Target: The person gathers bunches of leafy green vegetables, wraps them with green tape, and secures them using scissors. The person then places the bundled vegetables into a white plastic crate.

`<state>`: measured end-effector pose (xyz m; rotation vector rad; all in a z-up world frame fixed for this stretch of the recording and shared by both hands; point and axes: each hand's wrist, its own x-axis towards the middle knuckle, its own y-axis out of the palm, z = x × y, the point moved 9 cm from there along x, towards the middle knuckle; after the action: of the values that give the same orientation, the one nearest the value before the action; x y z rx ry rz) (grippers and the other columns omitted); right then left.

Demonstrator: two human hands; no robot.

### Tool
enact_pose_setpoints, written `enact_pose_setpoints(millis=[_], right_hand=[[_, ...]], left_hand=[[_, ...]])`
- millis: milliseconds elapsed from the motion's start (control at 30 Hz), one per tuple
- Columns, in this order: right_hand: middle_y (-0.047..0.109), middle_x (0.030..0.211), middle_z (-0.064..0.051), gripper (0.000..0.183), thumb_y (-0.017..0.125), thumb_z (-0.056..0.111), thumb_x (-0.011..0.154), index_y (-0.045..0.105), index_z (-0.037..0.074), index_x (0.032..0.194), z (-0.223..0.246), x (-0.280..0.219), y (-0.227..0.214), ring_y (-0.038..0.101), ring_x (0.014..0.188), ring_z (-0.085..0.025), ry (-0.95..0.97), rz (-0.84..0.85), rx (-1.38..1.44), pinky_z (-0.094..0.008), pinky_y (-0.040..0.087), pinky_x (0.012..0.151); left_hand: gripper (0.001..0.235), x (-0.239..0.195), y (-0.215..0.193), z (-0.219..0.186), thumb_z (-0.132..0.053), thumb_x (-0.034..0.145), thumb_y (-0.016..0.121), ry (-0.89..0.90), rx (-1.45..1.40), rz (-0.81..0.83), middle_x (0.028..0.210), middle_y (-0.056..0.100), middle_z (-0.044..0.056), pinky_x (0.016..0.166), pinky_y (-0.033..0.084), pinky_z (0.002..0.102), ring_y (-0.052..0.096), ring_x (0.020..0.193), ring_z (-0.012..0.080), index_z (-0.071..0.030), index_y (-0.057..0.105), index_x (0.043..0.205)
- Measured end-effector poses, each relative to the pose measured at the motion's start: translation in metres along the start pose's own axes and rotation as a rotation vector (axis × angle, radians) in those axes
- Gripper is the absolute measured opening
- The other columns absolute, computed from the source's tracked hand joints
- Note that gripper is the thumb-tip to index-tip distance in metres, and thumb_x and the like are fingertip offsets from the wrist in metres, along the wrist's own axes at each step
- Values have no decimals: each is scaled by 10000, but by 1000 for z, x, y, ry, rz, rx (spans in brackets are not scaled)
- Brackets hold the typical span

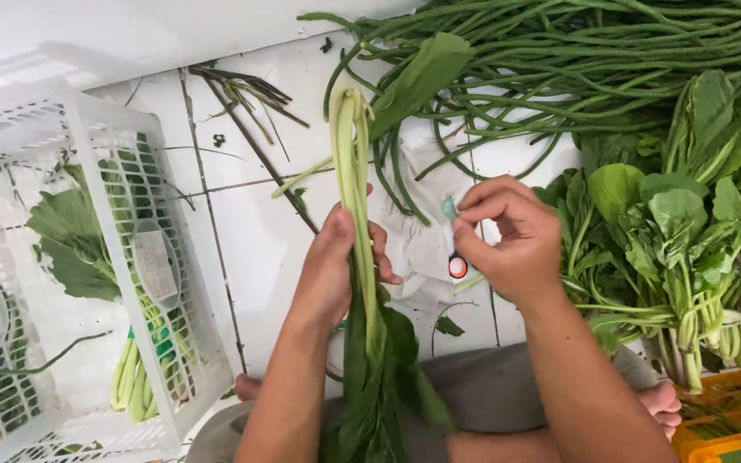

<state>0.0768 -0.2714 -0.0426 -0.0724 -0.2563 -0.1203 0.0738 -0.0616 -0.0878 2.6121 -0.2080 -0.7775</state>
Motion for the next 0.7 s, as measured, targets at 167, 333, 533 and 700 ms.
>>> enact_pose_setpoints(millis=[167, 333, 533, 700], right_hand=[[727, 876, -220, 127, 752, -133, 797, 642, -72, 814, -21, -13, 15, 690, 748, -188, 178, -3, 72, -325, 604, 678], [753, 856, -215, 121, 740, -141, 800, 640, -75, 781, 7, -10, 21, 727, 685, -226, 74, -10, -100, -322, 605, 640], [775, 833, -149, 136, 713, -150, 789, 669, -25, 755, 59, -6, 38, 750, 655, -278, -300, 18, -421, -316, 598, 599], [760, 810, -201, 211, 667, -268, 736, 631, -62, 703, 80, -1, 52, 759, 679, -368, -398, 113, -309, -412, 616, 607]], left_hand=[[539, 3, -2, 5, -333, 1106, 221, 27, 99, 19, 775, 493, 100, 388, 520, 350, 516, 441, 181, 41, 384, 1458], [539, 3, 12, 17, -315, 1096, 250, -13, 129, 135, 866, 546, 123, 462, 573, 376, 607, 534, 202, 26, 323, 1507], [574, -2, 14, 19, -271, 1081, 265, -122, 352, 212, 772, 528, 106, 399, 507, 313, 527, 454, 163, 29, 294, 1569], [619, -11, 19, 13, -202, 1019, 309, -182, 618, 284, 732, 578, 93, 424, 502, 290, 532, 481, 146, 29, 263, 1591]])
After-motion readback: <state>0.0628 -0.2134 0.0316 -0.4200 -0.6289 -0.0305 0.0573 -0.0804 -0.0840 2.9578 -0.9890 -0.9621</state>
